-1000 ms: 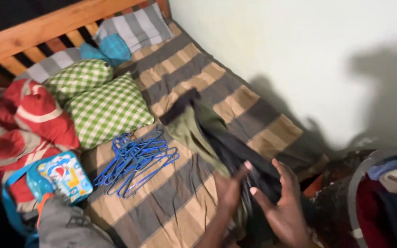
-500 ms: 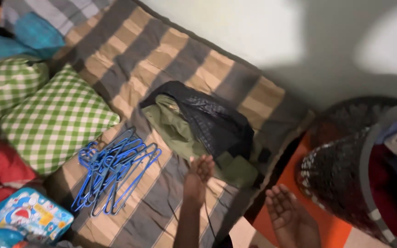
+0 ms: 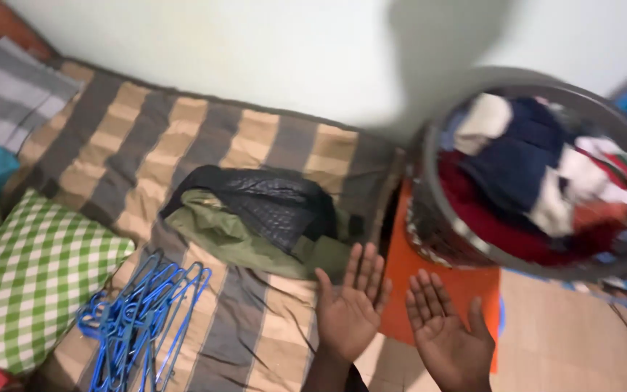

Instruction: The person is zipping up various jackets and placing them on clothes hangers on a bed.

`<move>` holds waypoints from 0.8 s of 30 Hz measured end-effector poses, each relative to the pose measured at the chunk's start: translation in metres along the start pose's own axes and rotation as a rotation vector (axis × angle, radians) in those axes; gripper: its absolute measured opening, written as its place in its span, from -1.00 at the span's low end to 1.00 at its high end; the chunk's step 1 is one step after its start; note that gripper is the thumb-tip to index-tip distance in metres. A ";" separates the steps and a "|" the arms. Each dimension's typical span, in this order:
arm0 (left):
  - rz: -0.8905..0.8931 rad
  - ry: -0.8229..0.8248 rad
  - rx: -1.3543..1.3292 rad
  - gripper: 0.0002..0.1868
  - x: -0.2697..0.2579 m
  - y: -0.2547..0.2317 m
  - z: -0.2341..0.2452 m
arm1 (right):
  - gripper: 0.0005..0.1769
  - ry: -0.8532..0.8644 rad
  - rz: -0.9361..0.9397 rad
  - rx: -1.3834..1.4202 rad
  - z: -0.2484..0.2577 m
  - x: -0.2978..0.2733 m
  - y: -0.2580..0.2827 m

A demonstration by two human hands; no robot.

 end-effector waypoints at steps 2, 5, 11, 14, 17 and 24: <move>0.011 0.125 0.029 -0.15 -0.009 0.026 -0.013 | -0.16 0.047 0.039 0.050 0.016 -0.025 0.026; 0.030 0.222 0.073 -0.18 -0.016 0.068 -0.021 | -0.15 0.171 0.128 0.108 0.035 -0.053 0.070; 0.211 0.181 0.006 -0.29 -0.080 0.201 0.020 | -0.18 0.168 0.313 0.253 0.097 -0.142 0.147; 0.237 -0.064 -0.021 -0.32 -0.101 0.263 0.065 | -0.19 0.187 0.396 0.293 0.124 -0.178 0.187; 0.404 -0.158 0.027 -0.37 -0.110 0.301 0.059 | -0.19 0.157 0.521 0.324 0.146 -0.210 0.221; 0.560 -0.086 0.090 -0.35 -0.099 0.377 0.040 | -0.16 0.094 0.785 0.474 0.194 -0.259 0.290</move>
Point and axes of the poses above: each hand's wrist, its own x-axis towards the middle knuckle, its own z-axis out of the back of the hand, y = z × x, the point moved 5 cm from there along x, towards the middle knuckle, and after that the axes turned 9 degrees about x, right-handed, at the moved point
